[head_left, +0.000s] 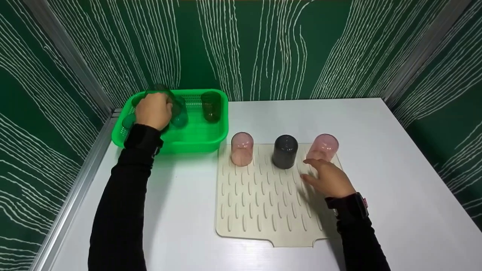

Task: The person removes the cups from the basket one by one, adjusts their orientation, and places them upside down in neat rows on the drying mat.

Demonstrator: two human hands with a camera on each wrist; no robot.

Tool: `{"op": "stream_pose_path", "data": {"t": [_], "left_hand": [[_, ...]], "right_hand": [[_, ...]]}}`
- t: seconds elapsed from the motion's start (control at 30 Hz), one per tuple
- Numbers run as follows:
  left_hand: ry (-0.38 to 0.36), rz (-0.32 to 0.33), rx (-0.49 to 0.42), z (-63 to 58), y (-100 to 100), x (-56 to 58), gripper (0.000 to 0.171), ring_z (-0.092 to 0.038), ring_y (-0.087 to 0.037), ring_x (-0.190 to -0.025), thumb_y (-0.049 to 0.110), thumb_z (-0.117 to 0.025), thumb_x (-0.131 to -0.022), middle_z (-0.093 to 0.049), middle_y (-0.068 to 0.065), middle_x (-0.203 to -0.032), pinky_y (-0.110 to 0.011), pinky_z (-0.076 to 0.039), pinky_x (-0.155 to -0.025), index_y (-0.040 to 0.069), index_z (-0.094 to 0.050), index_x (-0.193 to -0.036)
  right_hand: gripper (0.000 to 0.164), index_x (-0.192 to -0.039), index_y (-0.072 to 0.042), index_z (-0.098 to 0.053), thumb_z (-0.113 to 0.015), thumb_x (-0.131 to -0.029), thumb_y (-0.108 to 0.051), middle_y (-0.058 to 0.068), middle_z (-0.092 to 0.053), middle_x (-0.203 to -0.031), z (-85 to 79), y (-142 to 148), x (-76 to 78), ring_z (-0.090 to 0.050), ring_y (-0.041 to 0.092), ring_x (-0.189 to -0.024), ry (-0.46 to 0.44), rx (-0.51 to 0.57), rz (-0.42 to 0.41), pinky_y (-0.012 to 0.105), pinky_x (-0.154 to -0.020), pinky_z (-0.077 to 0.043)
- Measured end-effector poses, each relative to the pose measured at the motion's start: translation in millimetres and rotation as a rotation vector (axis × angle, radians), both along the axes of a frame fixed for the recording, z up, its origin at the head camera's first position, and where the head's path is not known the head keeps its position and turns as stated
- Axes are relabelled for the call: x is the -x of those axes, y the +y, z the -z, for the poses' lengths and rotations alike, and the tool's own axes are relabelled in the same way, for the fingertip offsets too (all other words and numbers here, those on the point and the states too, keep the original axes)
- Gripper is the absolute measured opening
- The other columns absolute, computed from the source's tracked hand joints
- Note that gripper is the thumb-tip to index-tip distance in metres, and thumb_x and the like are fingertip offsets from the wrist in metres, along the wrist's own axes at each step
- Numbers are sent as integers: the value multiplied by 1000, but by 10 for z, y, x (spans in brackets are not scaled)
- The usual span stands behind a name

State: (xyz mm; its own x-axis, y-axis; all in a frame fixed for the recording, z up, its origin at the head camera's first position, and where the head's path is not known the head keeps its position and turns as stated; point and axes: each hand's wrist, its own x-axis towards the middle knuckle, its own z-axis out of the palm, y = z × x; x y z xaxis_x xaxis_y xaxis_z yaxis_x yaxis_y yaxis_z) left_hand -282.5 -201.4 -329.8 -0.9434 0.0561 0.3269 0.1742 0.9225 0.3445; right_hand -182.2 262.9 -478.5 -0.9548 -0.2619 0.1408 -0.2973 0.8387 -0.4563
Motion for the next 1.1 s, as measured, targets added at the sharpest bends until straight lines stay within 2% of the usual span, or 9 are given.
{"op": "stream_pose_path", "data": {"t": [0.07,0.13,0.3,0.4,0.5,0.6,0.73,0.93,1.1], "left_hand": [[49,20,-16,-40,84,-78,22,-72,-51,-95,6,-59,-111,-75,-33,-104,-63,-57,-86,-9,-75,-109],[88,38,-17,-60,178,-167,23,-72,-51,-94,9,-60,-111,-75,-33,-105,-63,-57,-85,-9,-74,-115],[184,137,-43,-39,469,-459,23,-74,-46,-85,16,-65,-110,-76,-28,-97,-59,-58,-78,-6,-74,-112],[240,230,-102,49,657,-618,22,-73,-42,-77,17,-67,-109,-77,-24,-92,-55,-58,-71,-4,-74,-108],[282,326,-178,191,818,-738,17,-75,-38,-78,13,-70,-106,-79,-21,-92,-51,-60,-71,-3,-74,-105],[276,411,-263,368,951,-816,12,-78,-35,-81,8,-72,-103,-81,-19,-95,-50,-62,-74,-3,-75,-104],[222,473,-371,590,1052,-902,11,-79,-32,-86,7,-73,-103,-82,-19,-97,-49,-63,-79,-4,-75,-104],[159,482,-522,878,1197,-1024,13,-79,-31,-91,9,-74,-103,-81,-17,-98,-49,-63,-81,-4,-77,-107],[110,476,-633,1080,1341,-1093,13,-75,-27,-87,10,-73,-103,-81,-14,-96,-36,-58,-78,-1,-77,-108]], "right_hand": [[46,-138,6,-67,-76,-101,-19,30,-72,-134,-12,0,-5,-69,51,-124,7,-4,8,65,-104,-54],[45,-138,6,-67,-76,-101,-19,30,-72,-134,-23,-3,-11,-70,51,-123,11,-6,14,66,-103,-54],[45,-138,6,-67,-75,-101,-18,30,-73,-133,-41,-13,-17,-70,52,-122,20,-7,22,66,-102,-55],[46,-139,6,-67,-74,-102,-19,30,-72,-134,-50,-19,-24,-69,52,-124,18,-6,27,66,-103,-54],[46,-139,6,-67,-74,-102,-19,29,-73,-134,-44,-30,-30,-69,52,-124,23,1,25,66,-103,-54],[44,-138,6,-68,-74,-102,-19,29,-73,-134,-47,-32,-39,-69,51,-124,30,9,22,66,-103,-54],[43,-138,6,-68,-73,-103,-19,27,-73,-135,-71,-45,-38,-69,50,-126,34,14,18,65,-105,-54],[42,-139,5,-68,-72,-105,-19,25,-73,-137,-102,-79,-66,-70,48,-125,61,33,25,64,-104,-54],[41,-139,3,-70,-72,-105,-20,24,-73,-136,-102,-138,-69,-69,45,-127,90,95,29,63,-107,-53]]}}
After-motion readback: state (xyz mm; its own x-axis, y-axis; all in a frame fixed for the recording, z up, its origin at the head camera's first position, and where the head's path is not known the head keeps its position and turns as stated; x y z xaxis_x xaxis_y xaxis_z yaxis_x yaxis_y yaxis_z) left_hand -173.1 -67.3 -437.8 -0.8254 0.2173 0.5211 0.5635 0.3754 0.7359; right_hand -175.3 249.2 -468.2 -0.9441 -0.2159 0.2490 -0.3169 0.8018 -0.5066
